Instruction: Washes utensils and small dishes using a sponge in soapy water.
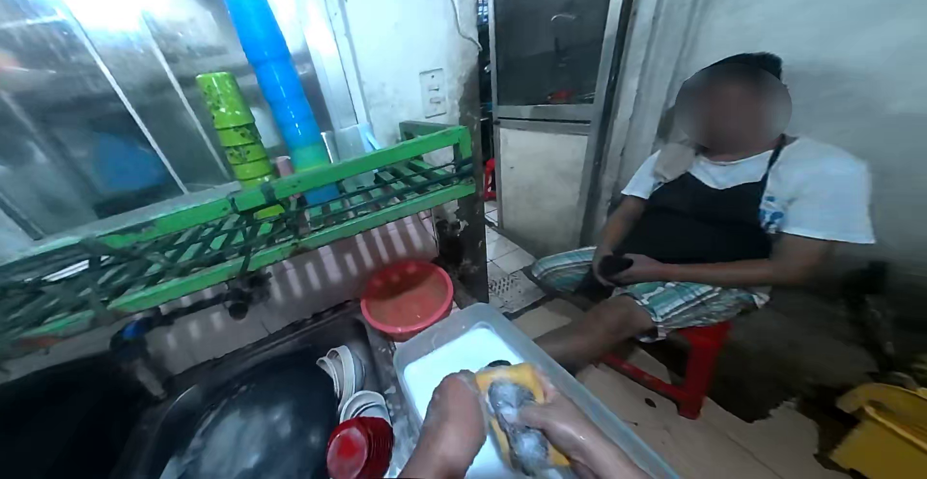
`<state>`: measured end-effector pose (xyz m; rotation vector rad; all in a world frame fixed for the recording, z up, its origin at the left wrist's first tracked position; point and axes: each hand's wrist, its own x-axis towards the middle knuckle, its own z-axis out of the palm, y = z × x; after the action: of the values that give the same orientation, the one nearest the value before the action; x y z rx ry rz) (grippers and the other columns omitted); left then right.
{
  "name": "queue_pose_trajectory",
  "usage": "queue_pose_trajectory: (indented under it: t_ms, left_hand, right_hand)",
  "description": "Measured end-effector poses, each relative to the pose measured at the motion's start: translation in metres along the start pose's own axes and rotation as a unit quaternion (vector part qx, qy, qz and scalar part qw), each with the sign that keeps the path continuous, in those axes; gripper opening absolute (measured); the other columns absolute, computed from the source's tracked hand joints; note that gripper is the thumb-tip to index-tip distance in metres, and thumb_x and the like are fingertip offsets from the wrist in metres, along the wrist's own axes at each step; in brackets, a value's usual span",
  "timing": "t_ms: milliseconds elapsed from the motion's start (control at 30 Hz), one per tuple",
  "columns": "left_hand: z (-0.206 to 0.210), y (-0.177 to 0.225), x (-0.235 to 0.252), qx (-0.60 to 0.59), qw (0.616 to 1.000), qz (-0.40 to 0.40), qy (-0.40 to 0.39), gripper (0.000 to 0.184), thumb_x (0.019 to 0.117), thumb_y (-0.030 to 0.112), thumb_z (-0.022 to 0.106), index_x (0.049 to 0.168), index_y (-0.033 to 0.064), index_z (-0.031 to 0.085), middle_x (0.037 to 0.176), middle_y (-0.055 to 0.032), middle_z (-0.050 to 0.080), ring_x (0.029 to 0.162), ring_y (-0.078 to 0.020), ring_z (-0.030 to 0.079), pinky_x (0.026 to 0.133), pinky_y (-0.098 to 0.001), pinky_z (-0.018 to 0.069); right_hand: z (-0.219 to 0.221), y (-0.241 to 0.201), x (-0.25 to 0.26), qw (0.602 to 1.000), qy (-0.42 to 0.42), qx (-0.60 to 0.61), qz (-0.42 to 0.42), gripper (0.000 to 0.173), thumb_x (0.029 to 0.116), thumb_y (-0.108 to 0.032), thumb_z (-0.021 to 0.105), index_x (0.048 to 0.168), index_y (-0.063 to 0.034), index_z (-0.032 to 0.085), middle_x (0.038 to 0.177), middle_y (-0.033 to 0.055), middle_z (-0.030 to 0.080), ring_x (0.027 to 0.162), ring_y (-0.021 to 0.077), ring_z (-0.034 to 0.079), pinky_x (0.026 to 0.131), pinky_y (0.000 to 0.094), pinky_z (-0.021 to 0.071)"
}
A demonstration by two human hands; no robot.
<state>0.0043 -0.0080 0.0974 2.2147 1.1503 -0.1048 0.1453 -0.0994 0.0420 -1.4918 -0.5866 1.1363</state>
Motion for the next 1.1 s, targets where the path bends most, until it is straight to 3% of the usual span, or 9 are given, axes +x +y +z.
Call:
queue_pose_trajectory:
  t_ms: [133, 300, 367, 500, 633, 733, 833, 933, 1100]
  left_hand:
    - [0.009, -0.017, 0.001, -0.153, 0.988, -0.017, -0.002, 0.026, 0.1047, 0.012, 0.049, 0.121, -0.0043, 0.061, 0.11, -0.0225, 0.064, 0.099, -0.0328, 0.064, 0.089, -0.0493, 0.0521]
    - [0.008, -0.027, 0.001, -0.185, 0.982, -0.046, 0.001, 0.024, 0.1032, 0.007, 0.05, 0.122, -0.0048, 0.059, 0.112, -0.023, 0.063, 0.101, -0.0328, 0.063, 0.09, -0.0498, 0.0511]
    - [0.012, -0.035, 0.004, -0.2, 0.977, -0.067, -0.007, 0.022, 0.1064, 0.012, 0.047, 0.118, -0.0022, 0.059, 0.101, -0.0176, 0.062, 0.088, -0.0273, 0.061, 0.08, -0.0452, 0.0513]
    - [0.012, -0.045, 0.005, -0.247, 0.964, -0.103, 0.006, 0.02, 0.1068, 0.012, 0.048, 0.118, -0.0008, 0.058, 0.088, -0.0115, 0.061, 0.071, -0.0196, 0.059, 0.067, -0.037, 0.051]
    - [0.006, -0.053, 0.003, -0.203, 0.975, -0.084, 0.02, 0.021, 0.1004, 0.008, 0.055, 0.117, -0.0041, 0.059, 0.097, -0.0189, 0.065, 0.084, -0.0285, 0.064, 0.079, -0.0468, 0.0534]
    - [0.008, -0.061, 0.002, -0.221, 0.972, -0.079, 0.018, 0.021, 0.106, 0.013, 0.049, 0.117, -0.0021, 0.06, 0.089, -0.0129, 0.063, 0.075, -0.0221, 0.06, 0.072, -0.0406, 0.0522]
    - [0.001, -0.063, -0.005, -0.31, 0.946, -0.096, 0.011, 0.02, 0.1071, 0.013, 0.049, 0.119, -0.0009, 0.057, 0.078, -0.0065, 0.058, 0.06, -0.0133, 0.053, 0.059, -0.0308, 0.0475]
    - [-0.005, -0.067, -0.016, -0.398, 0.916, -0.049, -0.028, 0.02, 0.1057, 0.011, 0.051, 0.12, -0.0023, 0.058, 0.073, -0.0034, 0.06, 0.053, -0.0084, 0.052, 0.052, -0.0247, 0.0468]
    - [-0.005, -0.087, -0.02, -0.418, 0.905, 0.041, -0.07, 0.025, 0.1074, 0.018, 0.046, 0.115, -0.001, 0.061, 0.073, -0.0004, 0.061, 0.055, -0.0058, 0.053, 0.053, -0.0219, 0.046]
  right_hand:
    - [0.009, -0.004, 0.021, 0.984, 0.061, -0.169, 0.01, 0.087, 0.0811, -0.001, 0.078, 0.157, -0.0051, 0.036, 0.139, 0.0266, 0.058, 0.127, 0.0375, 0.059, 0.106, 0.0551, 0.0472]
    - [0.033, -0.008, 0.019, 0.959, 0.008, -0.281, -0.037, 0.077, 0.0869, -0.016, 0.079, 0.154, -0.0055, 0.042, 0.134, 0.0266, 0.062, 0.126, 0.0388, 0.06, 0.109, 0.0549, 0.0459]
    - [0.032, -0.013, 0.032, 0.953, 0.034, -0.302, -0.02, 0.077, 0.0897, -0.017, 0.077, 0.155, -0.0062, 0.039, 0.137, 0.0269, 0.06, 0.129, 0.0408, 0.058, 0.11, 0.0562, 0.0442]
    - [0.04, -0.016, 0.038, 0.944, 0.038, -0.327, -0.032, 0.077, 0.0906, -0.02, 0.076, 0.156, -0.0067, 0.038, 0.137, 0.0263, 0.061, 0.128, 0.0413, 0.059, 0.11, 0.0571, 0.0442]
    - [0.06, -0.004, 0.031, 0.946, -0.033, -0.32, -0.049, 0.073, 0.0885, -0.017, 0.077, 0.153, -0.0079, 0.042, 0.131, 0.0254, 0.064, 0.124, 0.0407, 0.062, 0.106, 0.0588, 0.0473]
    - [0.049, -0.008, 0.047, 0.939, 0.029, -0.341, -0.029, 0.075, 0.0889, -0.019, 0.077, 0.154, -0.0093, 0.041, 0.134, 0.0257, 0.063, 0.126, 0.0421, 0.06, 0.106, 0.0605, 0.0464]
    - [0.031, -0.018, 0.058, 0.964, 0.1, -0.246, -0.014, 0.086, 0.0906, -0.029, 0.079, 0.158, -0.0038, 0.032, 0.142, 0.0275, 0.056, 0.132, 0.0407, 0.056, 0.112, 0.0563, 0.0428]
    - [0.033, -0.023, 0.048, 0.972, 0.052, -0.227, -0.03, 0.099, 0.0863, -0.043, 0.081, 0.159, -0.0028, 0.028, 0.142, 0.0281, 0.055, 0.131, 0.0393, 0.056, 0.112, 0.0549, 0.0435]
    - [0.041, -0.059, 0.029, 0.955, 0.08, -0.271, -0.092, 0.078, 0.0879, -0.025, 0.08, 0.152, 0.0009, 0.043, 0.137, 0.0282, 0.059, 0.129, 0.0393, 0.058, 0.111, 0.0543, 0.0431]
